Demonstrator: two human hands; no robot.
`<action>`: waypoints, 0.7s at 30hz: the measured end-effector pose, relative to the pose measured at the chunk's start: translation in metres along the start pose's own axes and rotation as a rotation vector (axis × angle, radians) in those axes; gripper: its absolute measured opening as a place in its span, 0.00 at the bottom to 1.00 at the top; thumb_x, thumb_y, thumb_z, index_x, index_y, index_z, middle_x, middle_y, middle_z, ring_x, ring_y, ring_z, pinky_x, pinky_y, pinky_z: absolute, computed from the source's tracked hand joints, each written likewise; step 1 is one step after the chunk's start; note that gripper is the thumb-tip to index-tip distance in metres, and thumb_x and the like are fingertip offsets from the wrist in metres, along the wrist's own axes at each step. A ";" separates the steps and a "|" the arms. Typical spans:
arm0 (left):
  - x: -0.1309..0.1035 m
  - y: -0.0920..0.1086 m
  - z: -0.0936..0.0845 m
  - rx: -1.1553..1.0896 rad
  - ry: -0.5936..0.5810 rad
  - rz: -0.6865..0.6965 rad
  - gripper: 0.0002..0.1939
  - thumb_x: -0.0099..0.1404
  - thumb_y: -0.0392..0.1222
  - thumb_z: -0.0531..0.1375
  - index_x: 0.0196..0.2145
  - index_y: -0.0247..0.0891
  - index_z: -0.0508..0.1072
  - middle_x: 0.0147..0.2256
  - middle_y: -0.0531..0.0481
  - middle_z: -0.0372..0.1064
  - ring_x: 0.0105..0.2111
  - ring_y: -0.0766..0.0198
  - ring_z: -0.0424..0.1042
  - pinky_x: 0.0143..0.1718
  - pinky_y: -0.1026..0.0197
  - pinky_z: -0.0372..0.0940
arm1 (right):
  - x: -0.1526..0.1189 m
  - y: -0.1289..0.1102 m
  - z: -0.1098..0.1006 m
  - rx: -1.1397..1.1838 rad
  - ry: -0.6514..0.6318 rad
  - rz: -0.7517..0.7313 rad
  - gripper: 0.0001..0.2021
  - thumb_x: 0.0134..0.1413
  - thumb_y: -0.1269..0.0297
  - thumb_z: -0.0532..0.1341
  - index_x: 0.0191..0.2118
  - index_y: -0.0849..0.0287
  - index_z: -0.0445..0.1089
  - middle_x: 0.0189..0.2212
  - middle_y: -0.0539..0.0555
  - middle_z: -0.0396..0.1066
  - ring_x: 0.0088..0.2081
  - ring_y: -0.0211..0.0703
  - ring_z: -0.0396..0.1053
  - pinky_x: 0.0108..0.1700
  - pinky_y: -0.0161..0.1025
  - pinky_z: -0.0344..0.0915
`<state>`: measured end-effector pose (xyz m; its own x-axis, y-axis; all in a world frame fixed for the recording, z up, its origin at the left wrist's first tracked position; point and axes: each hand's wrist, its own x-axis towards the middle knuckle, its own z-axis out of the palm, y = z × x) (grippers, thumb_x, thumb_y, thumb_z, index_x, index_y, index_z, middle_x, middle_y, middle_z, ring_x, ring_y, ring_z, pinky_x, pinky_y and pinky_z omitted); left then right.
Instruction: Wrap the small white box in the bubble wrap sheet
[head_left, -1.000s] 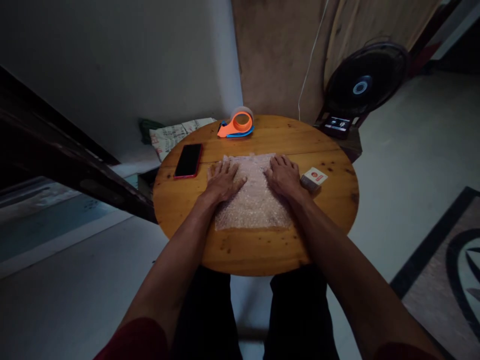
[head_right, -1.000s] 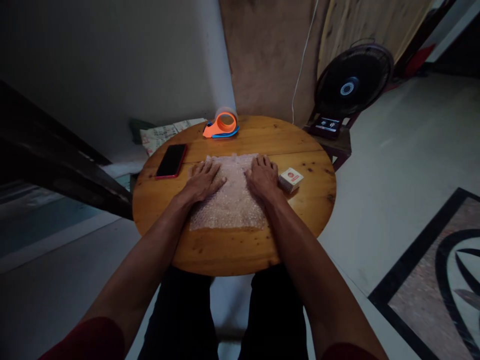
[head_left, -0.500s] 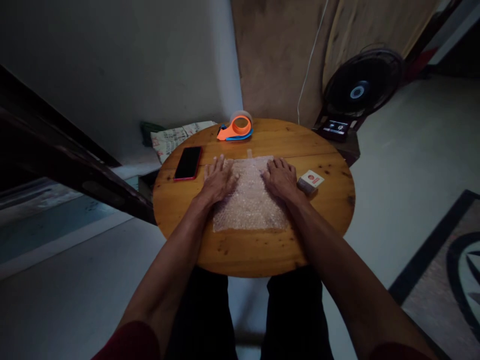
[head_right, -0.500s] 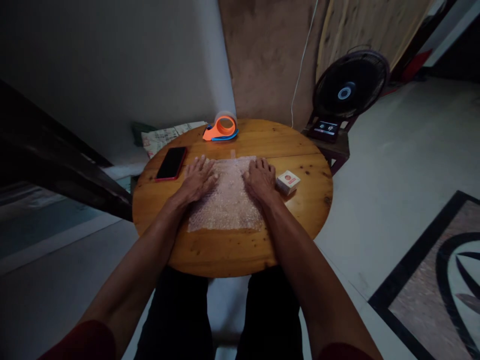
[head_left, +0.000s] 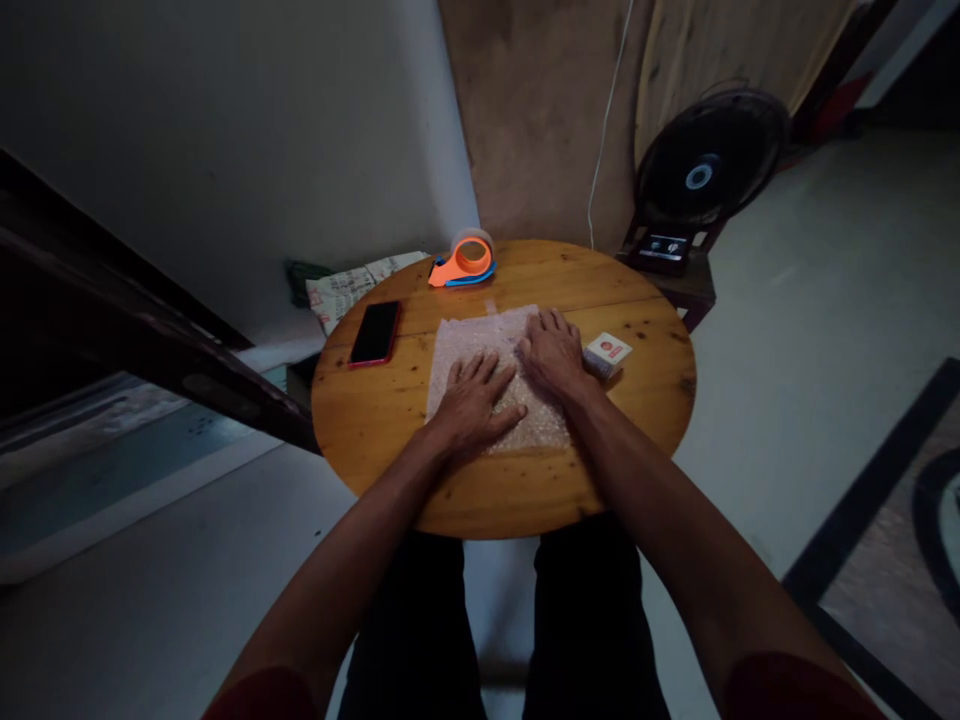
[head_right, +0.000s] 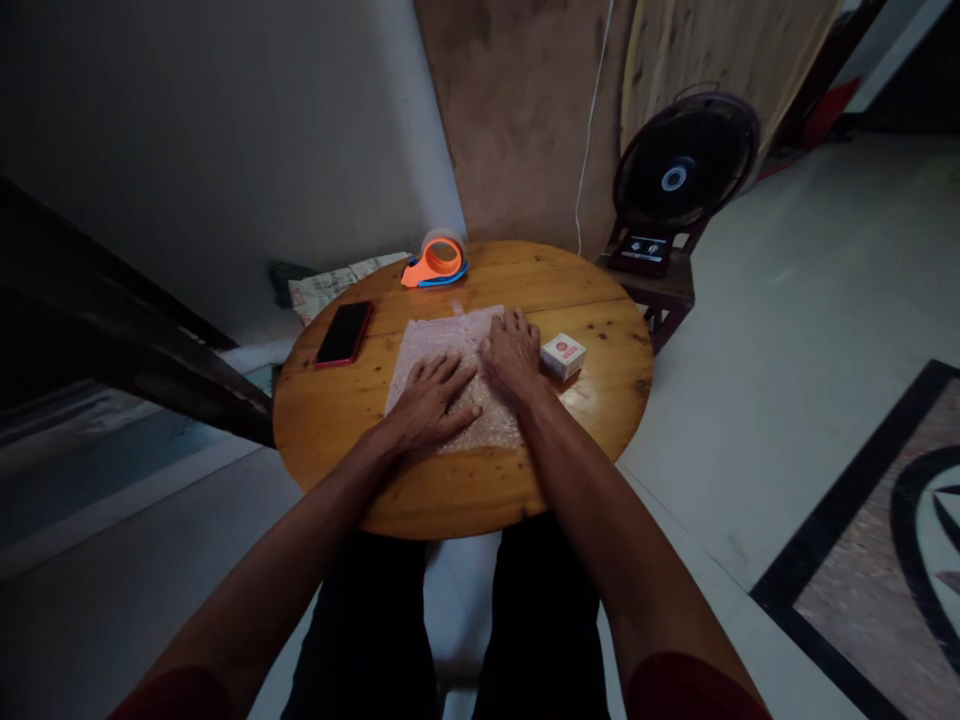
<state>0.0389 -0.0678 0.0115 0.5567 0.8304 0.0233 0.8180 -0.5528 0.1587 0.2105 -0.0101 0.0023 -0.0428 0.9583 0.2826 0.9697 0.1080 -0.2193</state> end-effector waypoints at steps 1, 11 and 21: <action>0.000 -0.001 0.000 -0.001 -0.004 -0.001 0.37 0.66 0.64 0.49 0.67 0.44 0.54 0.69 0.41 0.41 0.69 0.45 0.40 0.66 0.38 0.38 | 0.000 0.000 -0.002 0.000 0.011 -0.005 0.26 0.63 0.61 0.47 0.63 0.68 0.57 0.65 0.66 0.54 0.66 0.59 0.48 0.62 0.54 0.49; 0.000 -0.004 0.003 -0.010 0.072 0.022 0.36 0.65 0.65 0.50 0.65 0.45 0.57 0.67 0.40 0.48 0.67 0.44 0.46 0.64 0.37 0.42 | 0.002 0.000 -0.020 -0.012 0.152 -0.067 0.27 0.62 0.64 0.48 0.65 0.70 0.55 0.67 0.65 0.51 0.67 0.56 0.47 0.64 0.53 0.49; 0.000 -0.007 0.008 -0.066 0.103 0.027 0.36 0.63 0.65 0.51 0.63 0.44 0.59 0.68 0.39 0.46 0.68 0.42 0.44 0.64 0.35 0.40 | -0.023 0.021 -0.079 -0.191 0.037 -0.047 0.26 0.55 0.56 0.58 0.57 0.62 0.65 0.60 0.67 0.62 0.59 0.65 0.60 0.56 0.59 0.58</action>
<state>0.0340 -0.0644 0.0025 0.5576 0.8201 0.1290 0.7899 -0.5719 0.2214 0.2509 -0.0506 0.0654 -0.0835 0.9427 0.3231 0.9950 0.0967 -0.0251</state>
